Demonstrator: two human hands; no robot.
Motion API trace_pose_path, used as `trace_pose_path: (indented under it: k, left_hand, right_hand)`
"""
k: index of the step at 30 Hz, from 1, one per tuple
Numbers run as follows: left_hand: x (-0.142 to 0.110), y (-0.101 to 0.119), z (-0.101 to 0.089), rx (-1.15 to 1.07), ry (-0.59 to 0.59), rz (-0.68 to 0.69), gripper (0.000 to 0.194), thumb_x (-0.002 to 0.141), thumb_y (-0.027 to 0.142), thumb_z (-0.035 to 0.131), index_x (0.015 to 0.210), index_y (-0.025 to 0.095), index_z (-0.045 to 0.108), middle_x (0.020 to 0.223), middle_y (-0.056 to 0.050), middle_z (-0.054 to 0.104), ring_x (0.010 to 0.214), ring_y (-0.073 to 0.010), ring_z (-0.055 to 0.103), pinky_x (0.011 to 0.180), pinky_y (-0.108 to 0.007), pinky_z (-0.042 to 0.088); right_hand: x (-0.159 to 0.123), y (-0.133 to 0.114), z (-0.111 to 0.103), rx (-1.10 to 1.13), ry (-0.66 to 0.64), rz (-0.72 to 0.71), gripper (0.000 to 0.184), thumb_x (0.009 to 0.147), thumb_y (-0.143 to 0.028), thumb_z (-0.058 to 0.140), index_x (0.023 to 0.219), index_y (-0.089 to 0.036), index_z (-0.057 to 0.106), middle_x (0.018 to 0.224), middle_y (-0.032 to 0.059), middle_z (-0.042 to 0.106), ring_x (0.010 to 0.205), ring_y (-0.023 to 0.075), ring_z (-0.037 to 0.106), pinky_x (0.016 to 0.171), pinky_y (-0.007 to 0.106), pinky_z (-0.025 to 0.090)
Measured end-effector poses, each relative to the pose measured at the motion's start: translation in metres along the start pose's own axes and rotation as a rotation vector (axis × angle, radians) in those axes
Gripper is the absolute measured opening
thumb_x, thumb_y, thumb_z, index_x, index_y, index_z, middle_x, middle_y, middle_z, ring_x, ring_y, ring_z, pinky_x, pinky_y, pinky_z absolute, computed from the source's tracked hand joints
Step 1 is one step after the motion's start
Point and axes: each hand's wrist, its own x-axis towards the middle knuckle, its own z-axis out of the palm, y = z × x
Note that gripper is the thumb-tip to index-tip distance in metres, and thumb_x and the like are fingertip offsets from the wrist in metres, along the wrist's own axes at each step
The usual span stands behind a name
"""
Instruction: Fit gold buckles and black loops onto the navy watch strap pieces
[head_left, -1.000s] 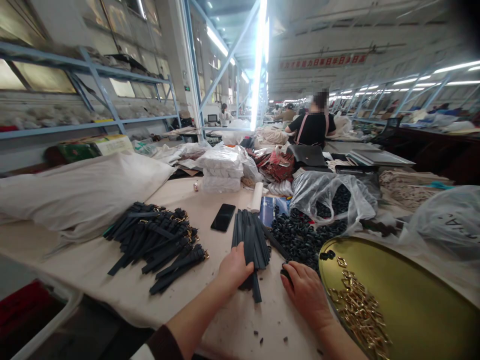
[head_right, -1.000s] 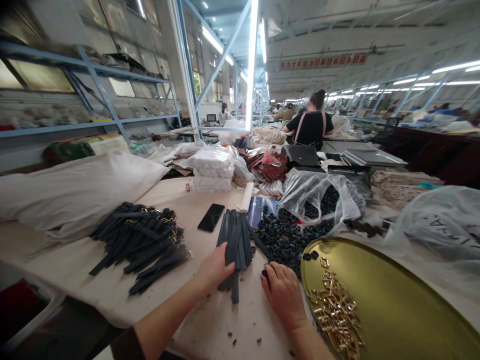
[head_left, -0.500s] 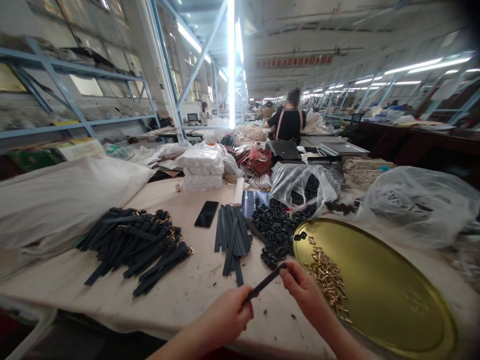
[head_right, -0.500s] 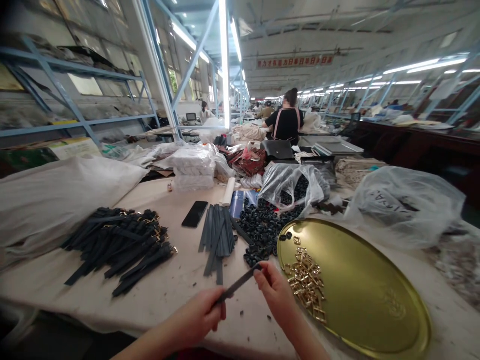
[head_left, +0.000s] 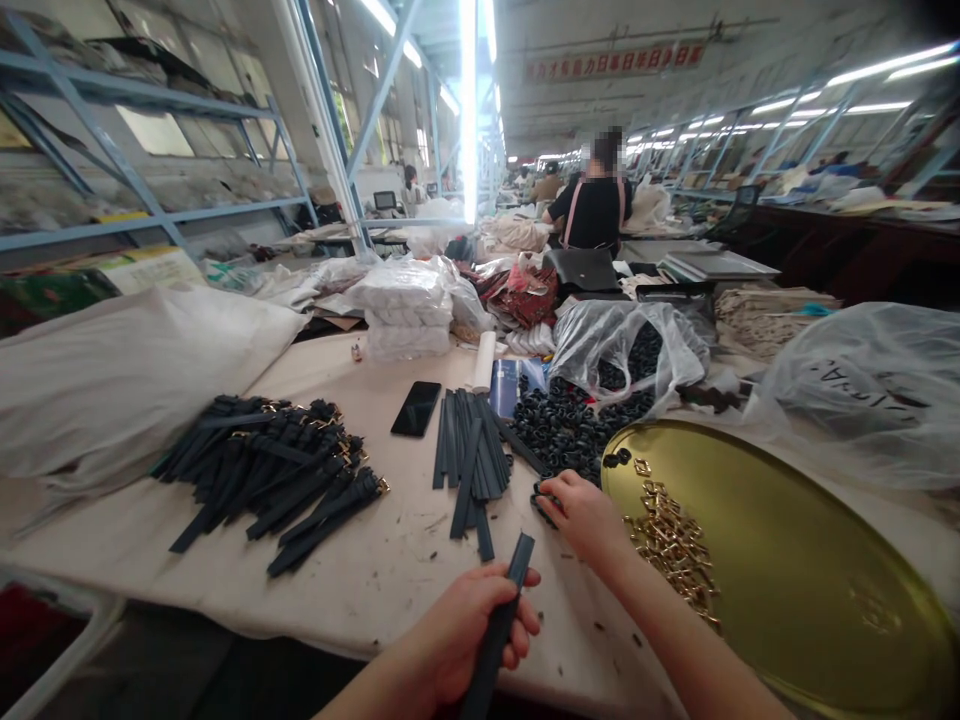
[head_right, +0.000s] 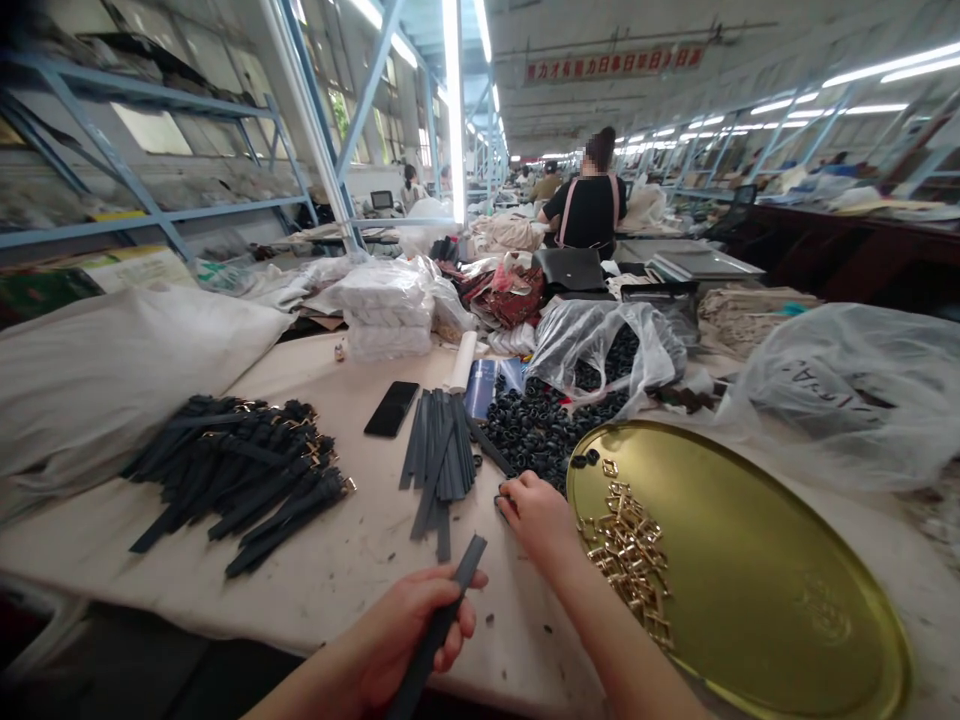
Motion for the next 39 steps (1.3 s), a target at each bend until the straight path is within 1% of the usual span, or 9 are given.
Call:
trace_pose_path:
  k: [6,12,14,20,25,29,33,36,39]
  left_hand:
    - [0.005,-0.001,-0.008,-0.043,0.019,-0.021,0.033,0.07,0.018,0.042,0.101,0.01,0.048,0.059,-0.001,0.057,0.038,-0.0066,0.045,0.034,-0.015,0.03]
    - [0.001,0.0,-0.012,-0.042,0.014,-0.04,0.034,0.069,0.02,0.043,0.102,0.011,0.048,0.06,-0.001,0.057,0.04,-0.0062,0.046,0.035,-0.014,0.031]
    - [-0.002,-0.002,-0.011,-0.026,0.005,-0.035,0.035,0.069,0.021,0.044,0.102,0.011,0.049,0.061,-0.002,0.058,0.04,-0.0067,0.047,0.035,-0.015,0.031]
    - [-0.007,-0.008,-0.007,-0.034,0.002,-0.032,0.035,0.07,0.026,0.045,0.1,0.01,0.05,0.064,-0.003,0.058,0.044,-0.0073,0.049,0.038,-0.015,0.033]
    - [-0.008,-0.011,0.0,-0.017,-0.045,-0.036,0.034,0.071,0.028,0.045,0.099,0.01,0.051,0.065,-0.003,0.058,0.042,-0.0064,0.048,0.037,-0.015,0.03]
    - [-0.008,-0.016,0.004,0.149,-0.039,0.004,0.034,0.072,0.032,0.044,0.098,0.012,0.051,0.062,-0.002,0.059,0.041,-0.0072,0.048,0.036,-0.016,0.03]
    - [-0.007,-0.021,0.005,0.412,-0.047,0.063,0.035,0.076,0.039,0.037,0.098,0.014,0.048,0.058,0.002,0.056,0.039,-0.0081,0.048,0.037,-0.017,0.029]
    - [-0.008,-0.021,0.006,0.675,-0.048,0.092,0.032,0.08,0.035,0.03,0.094,0.015,0.049,0.055,0.003,0.053,0.038,-0.0087,0.045,0.039,-0.018,0.03]
    - [-0.011,-0.018,0.006,1.021,0.04,0.21,0.031,0.082,0.033,0.029,0.084,0.016,0.055,0.052,0.002,0.051,0.043,-0.011,0.046,0.045,-0.021,0.033]
  right_hand:
    - [0.013,-0.022,0.009,-0.192,-0.054,-0.114,0.011,0.075,-0.01,0.053,0.07,-0.017,0.061,0.078,0.0092,0.06,0.074,0.0226,0.054,0.061,0.031,0.033]
    - [-0.003,-0.015,0.004,-0.214,-0.07,-0.159,0.009,0.08,-0.018,0.051,0.076,-0.019,0.059,0.079,0.0068,0.063,0.077,0.0222,0.054,0.068,0.033,0.035]
    - [-0.015,-0.01,0.003,-0.062,-0.027,-0.077,0.011,0.082,-0.025,0.049,0.08,-0.019,0.058,0.08,0.0055,0.064,0.076,0.0208,0.055,0.069,0.032,0.038]
    - [-0.051,-0.007,0.005,0.642,0.05,0.372,0.028,0.079,-0.04,0.046,0.095,-0.019,0.054,0.085,0.0071,0.064,0.07,0.0191,0.057,0.067,0.034,0.044]
    - [-0.072,-0.03,-0.001,1.307,-0.06,0.642,0.036,0.072,-0.042,0.055,0.096,-0.016,0.054,0.075,0.0045,0.065,0.056,0.0128,0.054,0.054,0.027,0.044]
    - [-0.081,-0.048,-0.015,1.619,-0.199,0.747,0.031,0.066,-0.024,0.064,0.095,-0.016,0.058,0.069,0.0007,0.065,0.064,0.0129,0.06,0.064,0.027,0.047]
    - [-0.087,-0.047,-0.022,1.716,-0.228,0.767,0.034,0.064,-0.028,0.069,0.095,-0.016,0.061,0.075,0.0017,0.066,0.067,0.0126,0.061,0.072,0.029,0.047]
    - [-0.093,-0.04,-0.014,1.634,-0.171,0.767,0.037,0.062,-0.036,0.071,0.092,-0.017,0.063,0.07,-0.0006,0.064,0.058,0.0098,0.057,0.067,0.028,0.047]
    - [-0.1,-0.036,-0.001,1.534,-0.117,0.727,0.036,0.059,-0.038,0.073,0.087,-0.017,0.064,0.068,-0.0013,0.063,0.055,0.01,0.055,0.061,0.027,0.045]
